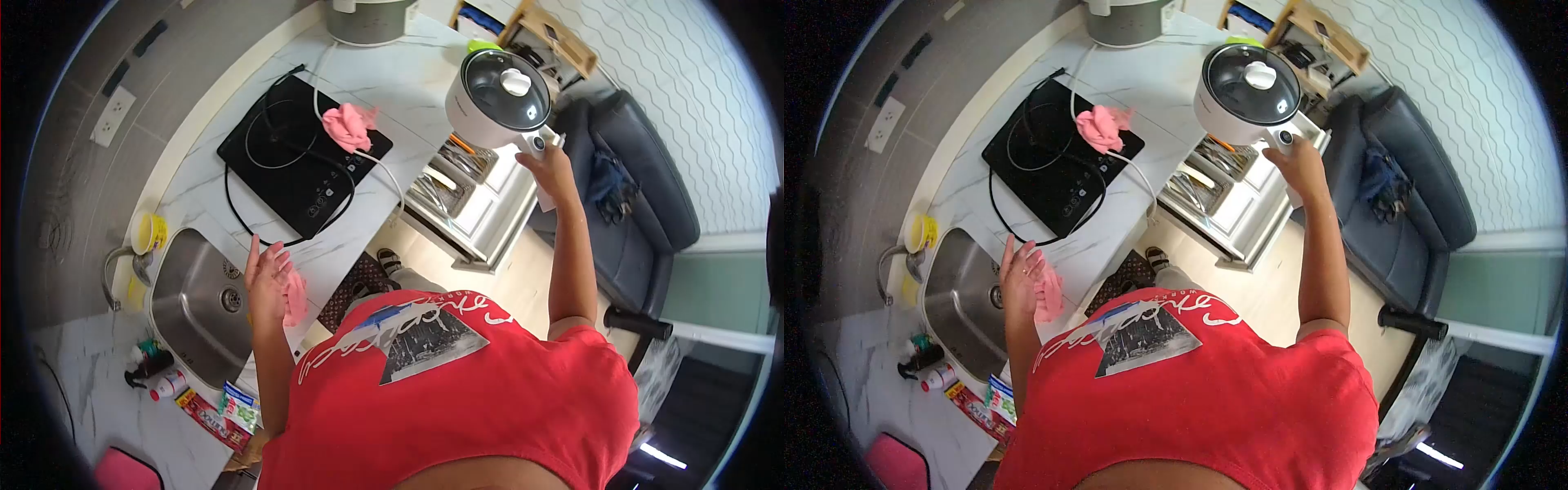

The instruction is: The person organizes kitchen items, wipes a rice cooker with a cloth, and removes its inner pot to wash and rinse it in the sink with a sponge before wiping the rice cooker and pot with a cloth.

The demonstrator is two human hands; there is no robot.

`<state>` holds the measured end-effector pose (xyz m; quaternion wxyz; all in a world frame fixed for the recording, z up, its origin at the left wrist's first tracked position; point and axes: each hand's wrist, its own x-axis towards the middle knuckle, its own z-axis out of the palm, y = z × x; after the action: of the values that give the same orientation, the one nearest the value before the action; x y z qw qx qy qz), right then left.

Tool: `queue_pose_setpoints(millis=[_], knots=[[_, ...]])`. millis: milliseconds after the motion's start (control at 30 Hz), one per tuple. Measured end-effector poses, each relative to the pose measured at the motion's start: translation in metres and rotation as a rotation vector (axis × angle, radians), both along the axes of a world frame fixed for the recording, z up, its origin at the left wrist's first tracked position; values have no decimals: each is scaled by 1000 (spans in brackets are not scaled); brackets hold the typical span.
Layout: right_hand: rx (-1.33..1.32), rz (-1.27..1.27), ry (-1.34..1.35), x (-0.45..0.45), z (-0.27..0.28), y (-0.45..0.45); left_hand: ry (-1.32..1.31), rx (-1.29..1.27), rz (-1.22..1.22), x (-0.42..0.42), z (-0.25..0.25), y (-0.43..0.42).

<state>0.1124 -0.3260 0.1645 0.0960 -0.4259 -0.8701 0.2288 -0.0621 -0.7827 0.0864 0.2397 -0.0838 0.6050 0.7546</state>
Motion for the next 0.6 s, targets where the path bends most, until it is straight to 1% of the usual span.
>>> queue_pose_setpoints(millis=[133, 200, 233, 300, 367, 400, 467, 500, 600], knots=[[13, -182, -101, 45, -20, -28, 27, 36, -121, -7, 1, -1], [27, -265, -102, 68, -58, -28, 49, 46, -160, -11, 0, 3], [-27, -313, -102, 74, -70, -33, 52, 51, -177, -12, -1, 5], [-34, -390, -82, 86, -108, -34, 47, 41, -200, -11, -1, 11], [-7, -492, -77, 84, -129, -41, 43, 50, -212, -10, -6, 16], [-46, -521, -89, 82, -141, -36, 33, 55, -216, -9, -8, 17], [-67, -559, -31, 75, -162, -27, 41, 45, -240, -6, -4, 23], [-85, -593, 12, 70, -164, -24, 36, 34, -260, -7, -3, 26], [-146, -644, 24, 53, -171, -6, 72, 28, -302, -15, 0, 44]])
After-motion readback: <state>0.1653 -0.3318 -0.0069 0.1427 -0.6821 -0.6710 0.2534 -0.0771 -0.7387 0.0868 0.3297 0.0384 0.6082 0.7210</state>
